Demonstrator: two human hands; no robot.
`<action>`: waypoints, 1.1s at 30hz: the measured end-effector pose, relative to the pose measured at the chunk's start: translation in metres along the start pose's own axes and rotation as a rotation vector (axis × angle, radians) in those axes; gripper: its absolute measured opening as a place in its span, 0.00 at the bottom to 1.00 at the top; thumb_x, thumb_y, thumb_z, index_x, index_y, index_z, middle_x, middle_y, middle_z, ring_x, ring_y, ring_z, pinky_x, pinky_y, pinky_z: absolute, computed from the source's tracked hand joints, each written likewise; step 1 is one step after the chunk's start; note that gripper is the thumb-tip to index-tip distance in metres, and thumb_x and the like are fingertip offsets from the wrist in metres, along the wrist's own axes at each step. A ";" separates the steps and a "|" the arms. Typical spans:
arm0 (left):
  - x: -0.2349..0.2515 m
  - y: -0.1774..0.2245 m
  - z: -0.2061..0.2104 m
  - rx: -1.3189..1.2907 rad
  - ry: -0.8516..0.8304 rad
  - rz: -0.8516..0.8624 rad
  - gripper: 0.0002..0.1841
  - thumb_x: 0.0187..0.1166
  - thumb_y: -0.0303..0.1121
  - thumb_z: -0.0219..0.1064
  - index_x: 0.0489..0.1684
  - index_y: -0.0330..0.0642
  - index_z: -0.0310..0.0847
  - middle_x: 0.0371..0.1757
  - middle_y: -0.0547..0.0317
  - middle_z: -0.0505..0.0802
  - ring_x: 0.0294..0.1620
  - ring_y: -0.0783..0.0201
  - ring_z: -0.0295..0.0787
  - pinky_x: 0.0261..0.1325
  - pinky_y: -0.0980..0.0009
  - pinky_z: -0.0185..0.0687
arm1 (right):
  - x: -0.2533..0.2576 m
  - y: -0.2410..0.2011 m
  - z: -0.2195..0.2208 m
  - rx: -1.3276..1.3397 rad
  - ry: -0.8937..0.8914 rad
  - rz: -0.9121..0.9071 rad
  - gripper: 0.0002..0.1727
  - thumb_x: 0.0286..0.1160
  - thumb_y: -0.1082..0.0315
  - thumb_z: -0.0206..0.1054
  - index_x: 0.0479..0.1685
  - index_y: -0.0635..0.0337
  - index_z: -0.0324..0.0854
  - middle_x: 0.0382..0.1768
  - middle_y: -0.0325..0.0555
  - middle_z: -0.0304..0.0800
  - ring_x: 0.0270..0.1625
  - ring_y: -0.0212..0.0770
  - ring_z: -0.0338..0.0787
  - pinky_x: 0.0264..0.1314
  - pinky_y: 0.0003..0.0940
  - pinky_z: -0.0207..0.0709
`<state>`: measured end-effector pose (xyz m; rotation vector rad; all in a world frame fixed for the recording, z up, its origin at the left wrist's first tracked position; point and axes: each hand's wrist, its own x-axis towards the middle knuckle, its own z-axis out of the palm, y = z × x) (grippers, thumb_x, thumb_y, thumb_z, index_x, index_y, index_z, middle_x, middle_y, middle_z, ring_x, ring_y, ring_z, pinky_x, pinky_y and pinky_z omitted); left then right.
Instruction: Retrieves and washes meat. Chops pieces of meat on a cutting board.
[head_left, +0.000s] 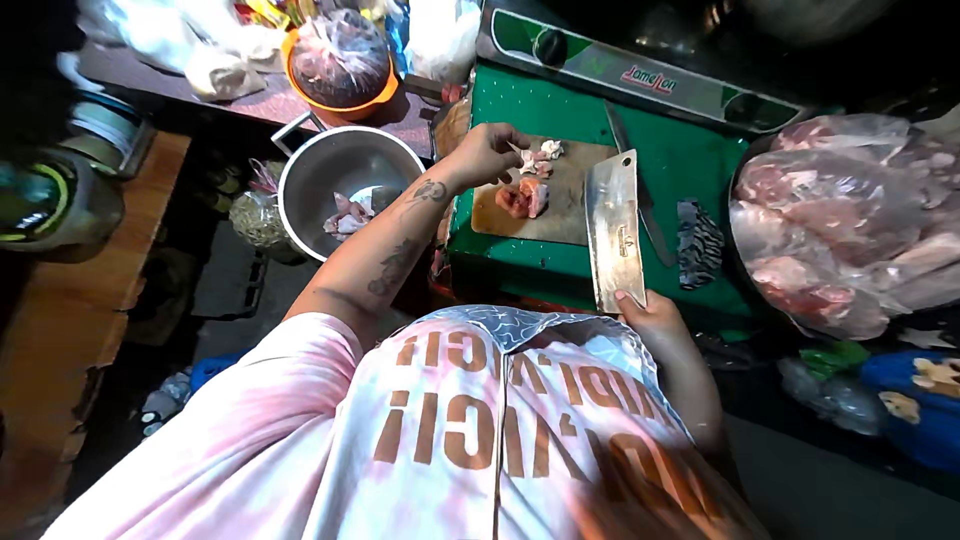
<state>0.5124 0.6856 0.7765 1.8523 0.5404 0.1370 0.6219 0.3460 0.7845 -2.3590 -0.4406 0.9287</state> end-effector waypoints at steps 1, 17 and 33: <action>0.004 -0.003 -0.001 0.065 0.029 0.010 0.14 0.86 0.26 0.61 0.66 0.37 0.81 0.54 0.49 0.94 0.42 0.61 0.93 0.45 0.62 0.89 | 0.002 0.003 -0.001 0.002 0.020 0.000 0.16 0.93 0.61 0.58 0.54 0.70 0.78 0.22 0.39 0.76 0.18 0.26 0.75 0.24 0.23 0.75; 0.000 -0.049 0.049 0.439 -0.130 -0.030 0.21 0.69 0.42 0.81 0.49 0.32 0.87 0.45 0.43 0.92 0.49 0.47 0.90 0.58 0.45 0.83 | 0.021 0.010 0.019 -0.047 0.001 -0.053 0.18 0.91 0.61 0.60 0.58 0.72 0.81 0.35 0.51 0.85 0.33 0.34 0.82 0.45 0.37 0.80; -0.133 -0.151 -0.138 0.547 0.343 -0.614 0.18 0.67 0.36 0.80 0.46 0.29 0.89 0.50 0.32 0.92 0.57 0.35 0.89 0.64 0.31 0.78 | 0.010 -0.006 0.022 -0.137 -0.007 -0.017 0.19 0.91 0.59 0.59 0.53 0.72 0.79 0.22 0.41 0.76 0.21 0.29 0.73 0.32 0.30 0.74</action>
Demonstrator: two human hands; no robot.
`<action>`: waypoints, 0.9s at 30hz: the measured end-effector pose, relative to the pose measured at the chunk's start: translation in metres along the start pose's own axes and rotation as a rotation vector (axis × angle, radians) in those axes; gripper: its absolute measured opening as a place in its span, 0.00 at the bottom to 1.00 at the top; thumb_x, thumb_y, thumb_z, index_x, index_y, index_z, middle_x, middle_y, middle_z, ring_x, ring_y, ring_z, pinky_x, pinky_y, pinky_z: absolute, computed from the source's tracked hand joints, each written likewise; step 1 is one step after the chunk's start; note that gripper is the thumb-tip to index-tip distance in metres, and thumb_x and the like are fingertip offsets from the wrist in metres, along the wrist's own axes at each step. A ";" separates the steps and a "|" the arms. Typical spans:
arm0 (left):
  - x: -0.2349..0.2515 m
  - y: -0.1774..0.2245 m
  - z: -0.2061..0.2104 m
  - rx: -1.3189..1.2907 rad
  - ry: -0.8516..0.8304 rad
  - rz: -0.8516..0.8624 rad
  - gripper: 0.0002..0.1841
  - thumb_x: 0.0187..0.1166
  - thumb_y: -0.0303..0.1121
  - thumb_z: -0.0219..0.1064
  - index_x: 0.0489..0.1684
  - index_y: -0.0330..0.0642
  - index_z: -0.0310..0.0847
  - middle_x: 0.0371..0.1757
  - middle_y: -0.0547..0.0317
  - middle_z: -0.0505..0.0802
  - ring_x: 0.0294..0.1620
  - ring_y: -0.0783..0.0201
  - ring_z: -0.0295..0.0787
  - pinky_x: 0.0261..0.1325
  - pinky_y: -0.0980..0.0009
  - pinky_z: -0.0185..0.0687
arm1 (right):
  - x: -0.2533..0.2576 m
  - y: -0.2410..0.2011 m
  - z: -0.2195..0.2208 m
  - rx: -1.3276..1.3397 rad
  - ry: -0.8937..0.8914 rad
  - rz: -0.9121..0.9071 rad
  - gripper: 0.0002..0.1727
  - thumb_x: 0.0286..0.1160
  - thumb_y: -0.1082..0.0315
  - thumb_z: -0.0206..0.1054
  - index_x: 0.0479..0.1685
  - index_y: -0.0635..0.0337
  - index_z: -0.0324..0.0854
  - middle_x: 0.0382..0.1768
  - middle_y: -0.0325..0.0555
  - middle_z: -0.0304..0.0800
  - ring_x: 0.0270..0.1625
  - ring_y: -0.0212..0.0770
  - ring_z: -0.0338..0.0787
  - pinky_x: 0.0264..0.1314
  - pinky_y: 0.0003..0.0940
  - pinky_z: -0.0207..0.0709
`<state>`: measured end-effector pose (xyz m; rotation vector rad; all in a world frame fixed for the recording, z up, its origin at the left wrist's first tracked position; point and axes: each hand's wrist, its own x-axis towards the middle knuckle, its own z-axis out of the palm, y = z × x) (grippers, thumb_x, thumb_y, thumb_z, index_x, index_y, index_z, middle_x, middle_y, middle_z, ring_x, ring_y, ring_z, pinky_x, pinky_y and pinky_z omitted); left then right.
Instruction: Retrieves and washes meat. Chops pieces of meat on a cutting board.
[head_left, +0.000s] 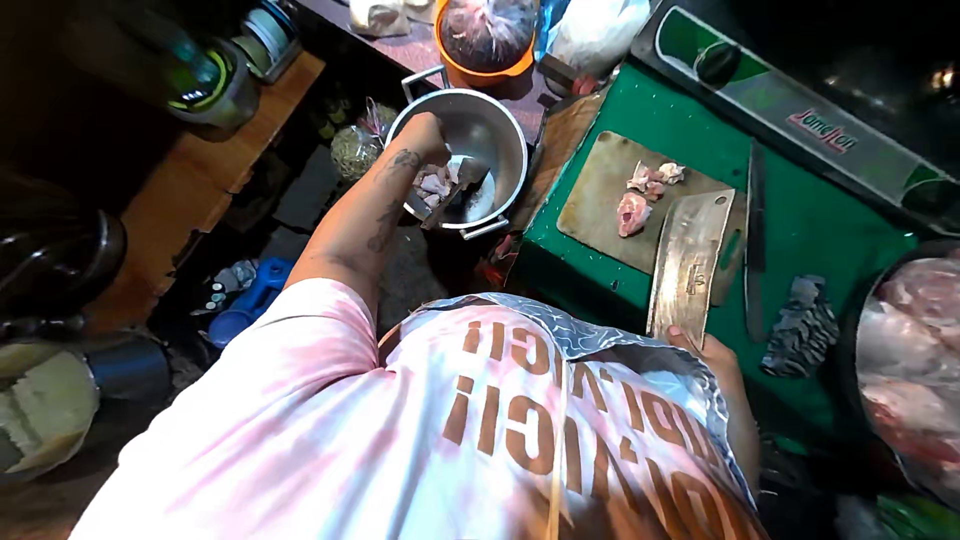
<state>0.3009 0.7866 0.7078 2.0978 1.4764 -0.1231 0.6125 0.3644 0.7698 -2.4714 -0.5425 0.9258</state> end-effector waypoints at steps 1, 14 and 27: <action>0.004 -0.006 0.001 -0.032 -0.007 -0.049 0.19 0.67 0.36 0.80 0.48 0.29 0.88 0.50 0.32 0.92 0.56 0.36 0.90 0.63 0.32 0.79 | -0.001 0.003 0.000 -0.005 0.004 0.001 0.19 0.91 0.59 0.60 0.53 0.72 0.80 0.22 0.42 0.76 0.22 0.30 0.74 0.32 0.31 0.74; 0.013 0.015 0.000 -0.150 -0.050 -0.152 0.19 0.70 0.39 0.80 0.51 0.34 0.88 0.49 0.38 0.93 0.51 0.43 0.91 0.61 0.38 0.81 | -0.031 0.040 -0.016 0.231 0.152 0.183 0.17 0.91 0.61 0.59 0.58 0.70 0.77 0.21 0.38 0.72 0.15 0.25 0.72 0.22 0.21 0.73; -0.021 0.150 -0.010 -0.340 -0.177 0.218 0.12 0.75 0.34 0.78 0.48 0.39 0.86 0.39 0.56 0.92 0.34 0.68 0.85 0.42 0.65 0.81 | -0.029 0.039 -0.020 0.299 0.168 0.134 0.16 0.91 0.63 0.61 0.57 0.72 0.77 0.20 0.36 0.71 0.13 0.22 0.71 0.19 0.17 0.71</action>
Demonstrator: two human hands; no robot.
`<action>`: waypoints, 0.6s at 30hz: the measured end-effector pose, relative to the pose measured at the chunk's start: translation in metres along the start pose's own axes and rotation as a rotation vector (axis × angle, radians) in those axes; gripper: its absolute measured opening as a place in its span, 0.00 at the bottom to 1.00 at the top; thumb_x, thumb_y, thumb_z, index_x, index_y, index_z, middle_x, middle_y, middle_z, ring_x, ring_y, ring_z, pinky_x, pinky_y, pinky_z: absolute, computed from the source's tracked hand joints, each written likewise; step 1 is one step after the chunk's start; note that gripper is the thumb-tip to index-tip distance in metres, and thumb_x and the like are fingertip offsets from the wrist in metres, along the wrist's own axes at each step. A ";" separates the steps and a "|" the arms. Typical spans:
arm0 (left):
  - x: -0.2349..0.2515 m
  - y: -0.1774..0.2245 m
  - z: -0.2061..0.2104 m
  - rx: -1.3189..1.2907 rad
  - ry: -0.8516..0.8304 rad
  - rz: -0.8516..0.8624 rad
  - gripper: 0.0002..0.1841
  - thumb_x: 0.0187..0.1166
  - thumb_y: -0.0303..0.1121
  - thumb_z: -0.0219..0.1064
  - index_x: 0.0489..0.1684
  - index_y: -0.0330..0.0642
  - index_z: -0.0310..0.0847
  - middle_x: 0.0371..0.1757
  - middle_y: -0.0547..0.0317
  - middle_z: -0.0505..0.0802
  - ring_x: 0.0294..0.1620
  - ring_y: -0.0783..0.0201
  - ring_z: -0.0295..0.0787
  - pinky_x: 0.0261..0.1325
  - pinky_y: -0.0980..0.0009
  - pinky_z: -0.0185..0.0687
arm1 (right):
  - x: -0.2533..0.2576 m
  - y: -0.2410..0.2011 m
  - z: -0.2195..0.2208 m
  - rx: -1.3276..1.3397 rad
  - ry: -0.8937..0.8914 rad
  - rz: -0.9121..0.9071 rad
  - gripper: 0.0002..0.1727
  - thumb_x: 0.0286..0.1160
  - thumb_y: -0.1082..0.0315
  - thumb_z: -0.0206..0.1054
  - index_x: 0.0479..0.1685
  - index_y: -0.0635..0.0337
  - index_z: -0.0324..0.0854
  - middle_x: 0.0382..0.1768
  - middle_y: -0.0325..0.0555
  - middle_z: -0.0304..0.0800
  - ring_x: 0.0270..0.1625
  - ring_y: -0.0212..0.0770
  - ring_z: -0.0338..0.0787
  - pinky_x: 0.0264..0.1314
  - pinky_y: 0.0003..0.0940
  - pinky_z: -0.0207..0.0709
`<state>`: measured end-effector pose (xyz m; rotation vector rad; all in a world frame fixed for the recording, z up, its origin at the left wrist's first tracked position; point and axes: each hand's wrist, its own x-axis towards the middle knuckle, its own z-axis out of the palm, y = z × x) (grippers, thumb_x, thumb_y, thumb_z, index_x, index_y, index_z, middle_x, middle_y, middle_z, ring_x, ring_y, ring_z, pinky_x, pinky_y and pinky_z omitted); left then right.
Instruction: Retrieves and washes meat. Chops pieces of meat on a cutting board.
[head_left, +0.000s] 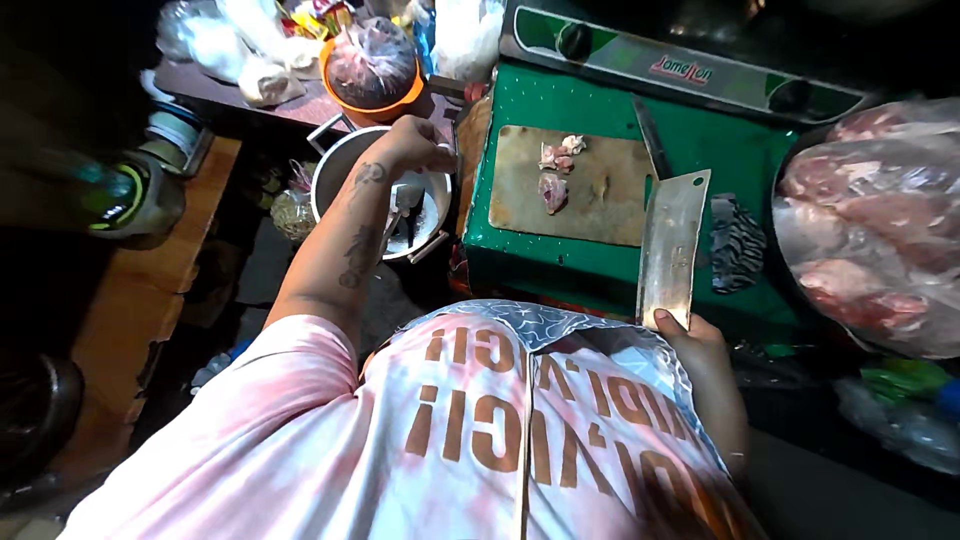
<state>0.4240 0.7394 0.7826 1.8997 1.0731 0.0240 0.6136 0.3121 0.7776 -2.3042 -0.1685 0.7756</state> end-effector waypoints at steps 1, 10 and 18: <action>0.001 0.008 0.003 -0.019 -0.025 0.020 0.11 0.75 0.34 0.77 0.47 0.39 0.86 0.39 0.57 0.92 0.35 0.68 0.85 0.42 0.66 0.81 | 0.000 0.000 0.000 -0.001 -0.006 -0.002 0.17 0.91 0.63 0.60 0.59 0.72 0.76 0.21 0.36 0.71 0.14 0.22 0.70 0.20 0.17 0.70; 0.070 0.039 0.065 -0.085 0.168 0.111 0.26 0.77 0.37 0.74 0.72 0.35 0.79 0.64 0.42 0.90 0.63 0.51 0.89 0.70 0.51 0.82 | 0.009 0.014 0.002 -0.004 -0.016 -0.002 0.18 0.90 0.61 0.61 0.56 0.72 0.77 0.20 0.37 0.72 0.13 0.22 0.71 0.20 0.18 0.71; 0.065 0.059 0.163 0.710 -0.215 0.754 0.33 0.59 0.13 0.73 0.71 0.46 0.84 0.73 0.44 0.86 0.78 0.38 0.78 0.75 0.38 0.75 | 0.002 0.016 0.001 -0.066 -0.011 0.053 0.20 0.91 0.60 0.59 0.58 0.74 0.76 0.22 0.38 0.70 0.15 0.23 0.70 0.22 0.19 0.71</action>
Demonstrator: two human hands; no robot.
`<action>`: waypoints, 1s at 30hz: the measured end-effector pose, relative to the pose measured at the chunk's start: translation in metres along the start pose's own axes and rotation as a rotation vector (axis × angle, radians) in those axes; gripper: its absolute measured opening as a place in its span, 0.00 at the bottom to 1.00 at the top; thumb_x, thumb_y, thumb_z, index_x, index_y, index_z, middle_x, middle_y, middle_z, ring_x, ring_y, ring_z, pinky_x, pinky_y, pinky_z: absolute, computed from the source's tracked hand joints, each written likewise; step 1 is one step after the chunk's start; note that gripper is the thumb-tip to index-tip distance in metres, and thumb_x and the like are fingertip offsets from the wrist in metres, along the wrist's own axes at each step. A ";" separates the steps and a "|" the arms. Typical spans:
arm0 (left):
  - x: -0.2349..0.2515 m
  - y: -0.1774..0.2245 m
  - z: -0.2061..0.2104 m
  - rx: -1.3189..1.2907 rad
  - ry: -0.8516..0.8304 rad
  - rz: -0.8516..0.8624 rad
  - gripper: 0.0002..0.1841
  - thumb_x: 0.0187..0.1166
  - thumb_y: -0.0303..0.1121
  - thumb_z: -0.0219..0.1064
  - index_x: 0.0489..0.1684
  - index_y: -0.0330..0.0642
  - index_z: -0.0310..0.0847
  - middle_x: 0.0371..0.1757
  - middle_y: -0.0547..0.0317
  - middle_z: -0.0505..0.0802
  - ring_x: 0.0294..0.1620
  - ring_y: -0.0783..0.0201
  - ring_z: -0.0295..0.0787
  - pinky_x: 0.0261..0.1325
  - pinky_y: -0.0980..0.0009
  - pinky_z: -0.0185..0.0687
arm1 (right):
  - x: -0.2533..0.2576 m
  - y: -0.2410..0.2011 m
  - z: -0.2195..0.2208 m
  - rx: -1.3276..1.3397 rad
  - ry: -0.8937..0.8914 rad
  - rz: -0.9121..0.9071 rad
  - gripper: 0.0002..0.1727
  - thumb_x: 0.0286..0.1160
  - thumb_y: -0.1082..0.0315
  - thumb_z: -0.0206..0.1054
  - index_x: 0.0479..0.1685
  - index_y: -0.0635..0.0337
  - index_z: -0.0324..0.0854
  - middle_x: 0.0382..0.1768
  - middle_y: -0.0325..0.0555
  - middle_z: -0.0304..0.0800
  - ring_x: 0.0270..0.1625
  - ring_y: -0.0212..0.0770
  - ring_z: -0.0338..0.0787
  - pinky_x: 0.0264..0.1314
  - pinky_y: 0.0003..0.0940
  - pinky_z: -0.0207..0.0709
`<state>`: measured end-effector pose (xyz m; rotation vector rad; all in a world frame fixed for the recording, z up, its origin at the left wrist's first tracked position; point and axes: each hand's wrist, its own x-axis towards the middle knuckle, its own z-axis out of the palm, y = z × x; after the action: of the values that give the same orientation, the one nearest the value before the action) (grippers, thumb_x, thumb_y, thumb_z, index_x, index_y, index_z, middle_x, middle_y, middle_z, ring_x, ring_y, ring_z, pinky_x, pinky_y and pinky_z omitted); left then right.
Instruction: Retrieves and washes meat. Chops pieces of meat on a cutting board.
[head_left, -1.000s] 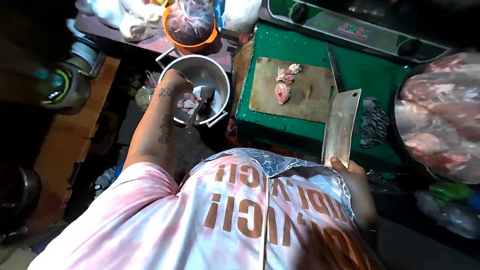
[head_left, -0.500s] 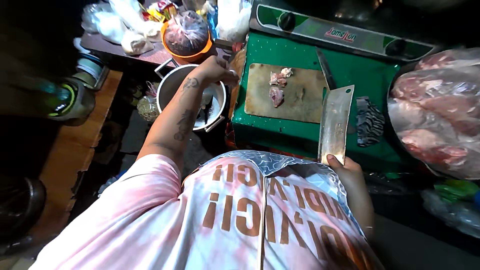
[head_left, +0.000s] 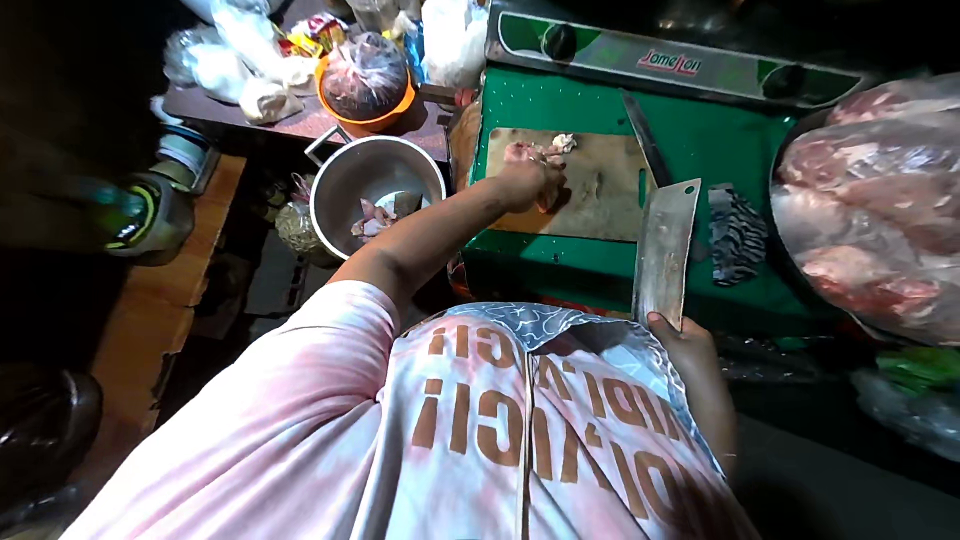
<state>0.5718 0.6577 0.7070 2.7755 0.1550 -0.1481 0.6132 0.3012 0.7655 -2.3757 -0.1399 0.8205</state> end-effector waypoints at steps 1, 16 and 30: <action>0.004 0.001 0.002 0.044 -0.056 -0.003 0.32 0.60 0.16 0.74 0.70 0.46 0.83 0.69 0.41 0.87 0.74 0.35 0.80 0.70 0.36 0.78 | 0.000 0.000 0.000 -0.010 -0.003 0.003 0.20 0.92 0.59 0.59 0.58 0.74 0.75 0.22 0.38 0.70 0.15 0.23 0.70 0.22 0.19 0.71; -0.144 -0.049 -0.013 -1.555 0.414 -0.388 0.19 0.85 0.28 0.63 0.73 0.42 0.71 0.50 0.60 0.90 0.44 0.70 0.87 0.51 0.70 0.85 | 0.008 -0.027 0.014 -0.029 -0.065 -0.210 0.16 0.90 0.63 0.62 0.54 0.73 0.78 0.22 0.38 0.75 0.17 0.22 0.72 0.24 0.19 0.72; -0.190 -0.074 -0.010 -0.495 0.418 -0.790 0.28 0.78 0.36 0.73 0.75 0.31 0.76 0.69 0.33 0.87 0.70 0.37 0.85 0.76 0.39 0.76 | 0.031 -0.049 0.023 -0.163 -0.014 -0.161 0.20 0.92 0.57 0.60 0.59 0.69 0.79 0.26 0.44 0.78 0.18 0.31 0.77 0.25 0.30 0.78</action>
<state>0.3758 0.7129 0.7141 2.0742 1.2042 0.2482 0.6295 0.3616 0.7637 -2.4718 -0.4124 0.7742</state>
